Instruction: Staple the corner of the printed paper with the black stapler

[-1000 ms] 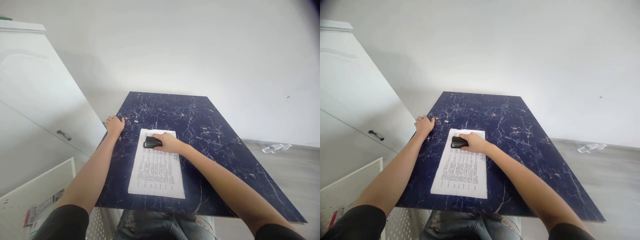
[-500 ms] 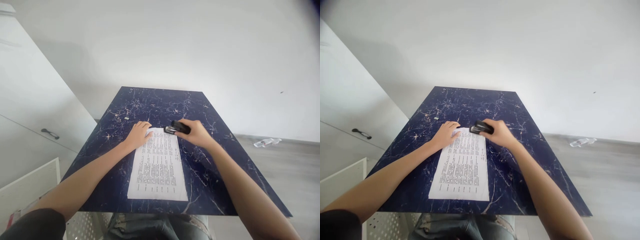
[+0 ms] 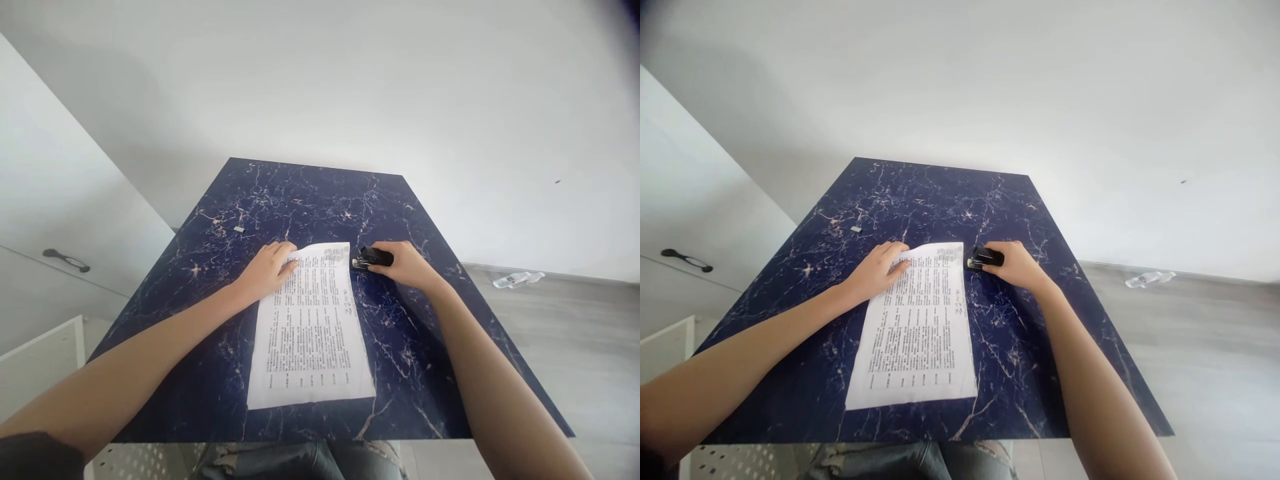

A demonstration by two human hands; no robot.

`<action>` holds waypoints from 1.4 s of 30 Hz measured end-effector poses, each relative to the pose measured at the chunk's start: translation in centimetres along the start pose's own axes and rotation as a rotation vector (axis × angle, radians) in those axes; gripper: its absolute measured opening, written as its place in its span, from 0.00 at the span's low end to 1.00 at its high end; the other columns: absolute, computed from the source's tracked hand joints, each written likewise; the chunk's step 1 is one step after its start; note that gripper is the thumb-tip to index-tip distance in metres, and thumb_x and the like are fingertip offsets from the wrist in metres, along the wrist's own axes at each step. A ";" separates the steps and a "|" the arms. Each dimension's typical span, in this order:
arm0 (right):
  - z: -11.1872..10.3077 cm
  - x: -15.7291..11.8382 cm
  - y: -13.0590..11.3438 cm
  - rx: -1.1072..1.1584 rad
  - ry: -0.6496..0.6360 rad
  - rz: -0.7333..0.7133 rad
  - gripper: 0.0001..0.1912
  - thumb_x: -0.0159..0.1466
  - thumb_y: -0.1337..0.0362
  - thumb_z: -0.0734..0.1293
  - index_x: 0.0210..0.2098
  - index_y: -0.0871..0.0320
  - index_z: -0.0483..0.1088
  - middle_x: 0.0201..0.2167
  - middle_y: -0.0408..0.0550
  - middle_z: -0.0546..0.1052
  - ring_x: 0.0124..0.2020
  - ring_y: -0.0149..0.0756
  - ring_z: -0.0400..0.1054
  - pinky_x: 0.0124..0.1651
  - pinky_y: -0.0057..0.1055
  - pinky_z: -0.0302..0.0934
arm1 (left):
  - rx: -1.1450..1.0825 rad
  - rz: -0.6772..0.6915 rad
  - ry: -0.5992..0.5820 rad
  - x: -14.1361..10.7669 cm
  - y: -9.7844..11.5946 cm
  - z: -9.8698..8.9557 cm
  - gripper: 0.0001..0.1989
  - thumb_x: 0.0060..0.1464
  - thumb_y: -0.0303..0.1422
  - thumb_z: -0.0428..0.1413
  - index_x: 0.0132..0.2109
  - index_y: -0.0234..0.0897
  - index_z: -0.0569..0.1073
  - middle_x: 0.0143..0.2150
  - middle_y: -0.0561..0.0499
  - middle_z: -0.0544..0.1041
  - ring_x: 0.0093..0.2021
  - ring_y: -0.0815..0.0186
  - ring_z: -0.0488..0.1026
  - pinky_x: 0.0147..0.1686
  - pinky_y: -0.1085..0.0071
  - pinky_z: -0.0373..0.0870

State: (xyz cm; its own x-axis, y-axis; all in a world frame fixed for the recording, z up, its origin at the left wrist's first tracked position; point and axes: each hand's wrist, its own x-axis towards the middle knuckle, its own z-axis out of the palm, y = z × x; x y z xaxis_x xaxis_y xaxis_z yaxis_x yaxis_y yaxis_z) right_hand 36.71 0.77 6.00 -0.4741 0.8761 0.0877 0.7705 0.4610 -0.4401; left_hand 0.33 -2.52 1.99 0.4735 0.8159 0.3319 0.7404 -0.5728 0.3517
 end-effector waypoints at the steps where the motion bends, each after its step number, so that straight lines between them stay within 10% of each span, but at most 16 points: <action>1: 0.1 0.0 0.0 0.007 0.005 -0.006 0.07 0.63 0.59 0.71 0.36 0.55 0.74 0.31 0.44 0.79 0.31 0.38 0.71 0.36 0.34 0.59 | -0.014 -0.004 0.005 0.0 0.0 0.0 0.11 0.71 0.35 0.49 0.55 0.38 0.69 0.52 0.43 0.77 0.51 0.55 0.74 0.53 0.55 0.70; 42: 5.6 0.6 -5.0 -0.048 0.311 -0.257 0.24 0.71 0.68 0.66 0.65 0.48 0.71 0.50 0.51 0.79 0.46 0.46 0.75 0.53 0.50 0.71 | 0.068 0.024 -0.037 0.1 0.3 0.5 0.15 0.71 0.37 0.49 0.56 0.36 0.72 0.51 0.42 0.77 0.52 0.52 0.73 0.53 0.53 0.70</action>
State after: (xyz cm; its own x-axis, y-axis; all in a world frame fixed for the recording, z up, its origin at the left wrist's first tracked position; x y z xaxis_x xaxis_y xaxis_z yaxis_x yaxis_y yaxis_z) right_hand 30.23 -1.81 3.25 -0.5076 0.7291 0.4590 0.6667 0.6699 -0.3268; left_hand 0.85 -2.52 1.65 0.5081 0.8051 0.3061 0.7587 -0.5865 0.2835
